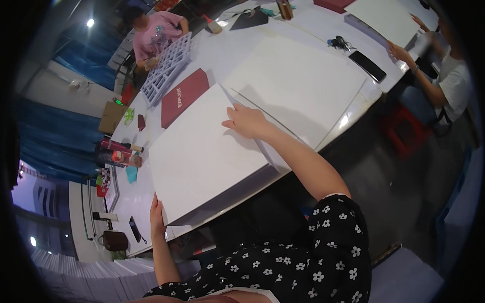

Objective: The person assembles books by placing white paper covers into a purple grid mold on a table. They repeatedly open the covers, align them with the grid, and press them down to secure the shape. The process is repetitive, involving handling multiple covers one by one.

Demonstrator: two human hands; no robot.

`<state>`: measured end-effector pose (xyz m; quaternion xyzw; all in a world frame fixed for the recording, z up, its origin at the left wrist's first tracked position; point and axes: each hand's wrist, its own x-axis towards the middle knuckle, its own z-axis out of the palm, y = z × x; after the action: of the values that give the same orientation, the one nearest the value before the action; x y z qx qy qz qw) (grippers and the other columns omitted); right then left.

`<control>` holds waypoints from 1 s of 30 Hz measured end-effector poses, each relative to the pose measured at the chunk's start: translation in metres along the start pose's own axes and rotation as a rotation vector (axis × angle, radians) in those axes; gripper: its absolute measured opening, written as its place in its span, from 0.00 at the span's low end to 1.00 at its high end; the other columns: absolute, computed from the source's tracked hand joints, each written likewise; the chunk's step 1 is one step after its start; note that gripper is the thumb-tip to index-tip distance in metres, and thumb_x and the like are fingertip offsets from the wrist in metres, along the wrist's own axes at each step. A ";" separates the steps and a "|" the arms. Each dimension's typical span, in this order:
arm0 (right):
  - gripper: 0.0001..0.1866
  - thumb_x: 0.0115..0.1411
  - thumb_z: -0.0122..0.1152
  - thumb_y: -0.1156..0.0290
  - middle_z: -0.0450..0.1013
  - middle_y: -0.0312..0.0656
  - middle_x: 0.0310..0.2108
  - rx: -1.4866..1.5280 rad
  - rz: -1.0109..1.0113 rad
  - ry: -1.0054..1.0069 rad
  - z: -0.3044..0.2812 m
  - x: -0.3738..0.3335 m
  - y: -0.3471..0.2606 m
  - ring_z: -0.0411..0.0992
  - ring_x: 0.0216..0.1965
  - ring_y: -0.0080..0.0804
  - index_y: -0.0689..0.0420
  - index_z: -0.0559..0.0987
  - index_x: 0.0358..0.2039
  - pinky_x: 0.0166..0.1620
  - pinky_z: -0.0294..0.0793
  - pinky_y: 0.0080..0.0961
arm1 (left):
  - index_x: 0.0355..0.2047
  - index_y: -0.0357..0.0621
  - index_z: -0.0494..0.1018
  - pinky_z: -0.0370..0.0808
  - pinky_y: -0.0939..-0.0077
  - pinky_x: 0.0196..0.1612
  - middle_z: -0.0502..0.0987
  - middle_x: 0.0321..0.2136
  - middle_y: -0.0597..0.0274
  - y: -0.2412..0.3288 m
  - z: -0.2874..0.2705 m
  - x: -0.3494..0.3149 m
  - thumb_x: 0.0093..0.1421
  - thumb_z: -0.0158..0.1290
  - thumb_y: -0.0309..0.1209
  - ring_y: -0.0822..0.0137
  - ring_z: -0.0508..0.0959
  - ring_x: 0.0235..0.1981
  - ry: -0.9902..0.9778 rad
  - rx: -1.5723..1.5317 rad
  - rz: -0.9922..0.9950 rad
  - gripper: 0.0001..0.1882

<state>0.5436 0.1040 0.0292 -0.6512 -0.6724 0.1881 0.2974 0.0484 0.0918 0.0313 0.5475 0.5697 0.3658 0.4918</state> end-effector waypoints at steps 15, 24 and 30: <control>0.37 0.65 0.45 0.39 0.61 0.53 0.64 -0.277 0.068 0.020 0.034 0.144 0.026 0.60 0.64 0.54 0.56 0.64 0.63 0.60 0.66 0.53 | 0.68 0.36 0.52 0.57 0.70 0.67 0.58 0.67 0.49 -0.011 -0.010 0.008 0.67 0.44 0.24 0.60 0.59 0.67 -0.018 -0.099 0.013 0.30; 0.48 0.65 0.38 0.35 0.38 0.54 0.73 -0.574 0.147 -0.137 0.049 0.150 -0.033 0.34 0.73 0.61 0.63 0.49 0.70 0.69 0.39 0.60 | 0.70 0.39 0.50 0.52 0.69 0.69 0.56 0.69 0.56 -0.006 -0.009 0.000 0.65 0.48 0.27 0.62 0.55 0.69 -0.060 -0.278 0.073 0.34; 0.44 0.66 0.37 0.36 0.38 0.52 0.74 -0.655 -0.085 -0.245 0.116 0.165 -0.117 0.32 0.73 0.61 0.51 0.48 0.73 0.69 0.32 0.64 | 0.69 0.41 0.52 0.56 0.68 0.68 0.59 0.66 0.57 -0.021 -0.009 0.004 0.65 0.47 0.27 0.64 0.58 0.67 -0.082 -0.443 0.110 0.33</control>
<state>0.3837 0.2734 0.0422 -0.6559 -0.7543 0.0265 -0.0028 0.0343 0.0939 0.0130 0.4706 0.4244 0.4858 0.6020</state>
